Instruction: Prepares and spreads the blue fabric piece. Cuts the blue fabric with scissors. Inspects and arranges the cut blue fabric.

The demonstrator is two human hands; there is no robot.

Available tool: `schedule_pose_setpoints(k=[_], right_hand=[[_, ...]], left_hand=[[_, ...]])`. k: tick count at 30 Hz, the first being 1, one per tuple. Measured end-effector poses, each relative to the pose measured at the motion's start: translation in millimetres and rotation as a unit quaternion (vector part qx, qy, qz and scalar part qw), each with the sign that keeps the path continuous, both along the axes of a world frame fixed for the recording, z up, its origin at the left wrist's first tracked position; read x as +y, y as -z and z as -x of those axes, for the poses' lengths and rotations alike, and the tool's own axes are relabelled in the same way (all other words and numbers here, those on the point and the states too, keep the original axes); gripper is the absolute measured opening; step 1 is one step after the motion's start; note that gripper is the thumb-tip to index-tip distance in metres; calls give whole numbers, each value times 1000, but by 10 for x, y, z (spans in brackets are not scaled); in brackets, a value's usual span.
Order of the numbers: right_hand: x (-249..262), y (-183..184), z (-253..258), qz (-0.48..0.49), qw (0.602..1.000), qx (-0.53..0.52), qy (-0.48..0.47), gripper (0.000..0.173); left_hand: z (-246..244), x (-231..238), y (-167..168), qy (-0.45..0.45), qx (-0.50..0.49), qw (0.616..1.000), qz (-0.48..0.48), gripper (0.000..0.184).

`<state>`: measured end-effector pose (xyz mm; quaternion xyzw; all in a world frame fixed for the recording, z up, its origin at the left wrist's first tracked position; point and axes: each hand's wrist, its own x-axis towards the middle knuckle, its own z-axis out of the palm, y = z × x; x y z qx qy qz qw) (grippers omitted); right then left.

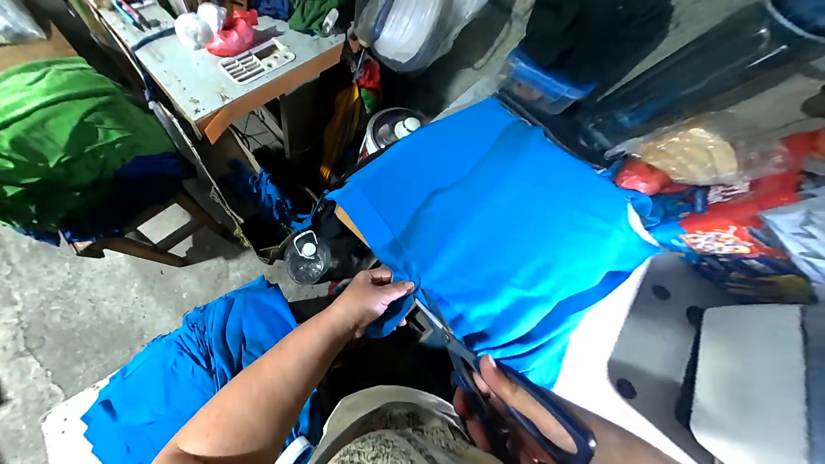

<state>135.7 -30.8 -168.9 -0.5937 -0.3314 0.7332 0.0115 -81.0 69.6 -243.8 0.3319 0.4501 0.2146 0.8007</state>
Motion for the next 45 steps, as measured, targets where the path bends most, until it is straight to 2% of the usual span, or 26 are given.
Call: schedule_pose_setpoints(k=[3,7,9,11,13,17,22,27,35,41,45], right_hand=[[-60,-4,49,14,999,27,45,66],[-83,50,153,7,997,48,55,64],[-100,54,199,6,997,51,66,61],[-118,45,257,0,996,49,80,57],[-128,55,301,-22,996,44,76,55],[-124,106,342,-39,996,36,67,54],[-85,150,428,-75,994,9,79,48],[-88,172,504,-82,992,5,98,44],[-47,202,638,-89,980,29,176,45],[-127,227,711,-111,959,23,259,45],[-144,191,721,-128,958,3,258,43]], left_hand=[[-12,-13,-66,-12,1,1000,16,13],[-66,21,-92,-20,2,998,67,16],[-63,29,-106,-14,11,998,57,22],[-61,29,-128,-6,19,999,39,16],[-57,13,-156,-11,-1,999,47,12],[-60,-78,-162,-41,-18,996,78,16],[-119,-62,-161,-85,-20,994,66,10],[-74,-103,-84,-51,-15,999,1,10],[-117,-79,-147,-85,-35,995,38,7],[-105,-116,-40,-80,-40,996,17,9],[-134,-118,-58,-96,-48,994,36,9]])
